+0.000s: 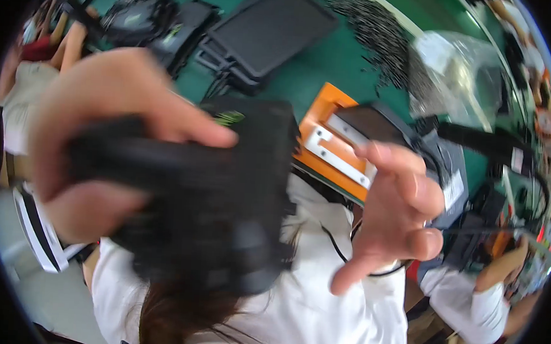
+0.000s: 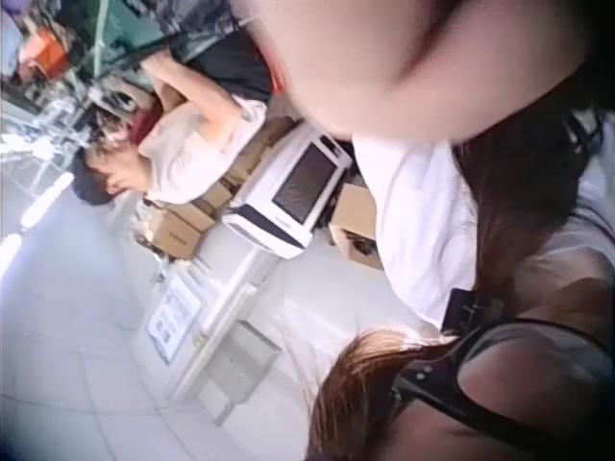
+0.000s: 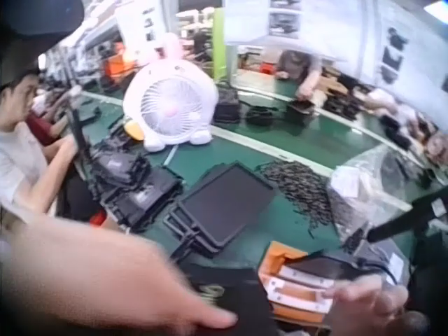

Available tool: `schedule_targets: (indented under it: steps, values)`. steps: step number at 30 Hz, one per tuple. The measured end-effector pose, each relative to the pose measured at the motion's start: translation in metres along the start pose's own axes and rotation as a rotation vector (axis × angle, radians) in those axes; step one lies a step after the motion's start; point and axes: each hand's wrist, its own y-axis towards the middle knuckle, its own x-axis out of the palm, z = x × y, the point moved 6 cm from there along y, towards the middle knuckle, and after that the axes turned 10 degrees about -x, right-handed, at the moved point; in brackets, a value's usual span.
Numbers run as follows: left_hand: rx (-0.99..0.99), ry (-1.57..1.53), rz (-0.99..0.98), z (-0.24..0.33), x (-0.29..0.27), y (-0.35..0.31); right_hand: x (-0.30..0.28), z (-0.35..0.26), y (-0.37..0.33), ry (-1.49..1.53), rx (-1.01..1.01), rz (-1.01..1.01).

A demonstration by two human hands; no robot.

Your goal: Assembling housings and components for solar-powered lights using an electric screwdriver at a factory workbench.

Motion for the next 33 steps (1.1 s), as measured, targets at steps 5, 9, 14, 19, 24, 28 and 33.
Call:
schedule_targets:
  steps: [5,9,14,19,24,28,33]
  values:
    - [0.427,0.474,-0.210,-0.012,0.063,0.057,0.009,-0.004,0.013,-0.342,0.112,-0.052]
    - [0.348,0.442,-0.341,-0.023,0.088,0.069,-0.020,-0.022,0.002,-0.659,0.547,0.084]
    - [0.511,0.414,-0.115,-0.048,0.077,0.087,-0.034,-0.039,-0.051,-0.749,0.579,0.282]
    - [0.270,0.357,-0.258,-0.080,0.090,0.101,-0.020,-0.035,-0.037,-0.877,0.463,0.091]
    - [0.181,0.163,-0.340,-0.102,0.091,0.109,-0.010,-0.029,-0.033,-0.868,0.428,0.008]
    - [0.168,0.290,-0.258,-0.096,0.084,0.102,-0.026,-0.035,-0.052,-1.036,0.430,0.114]
    - [0.305,0.231,-0.205,-0.100,0.082,0.103,-0.030,-0.029,-0.045,-1.133,0.419,0.118]
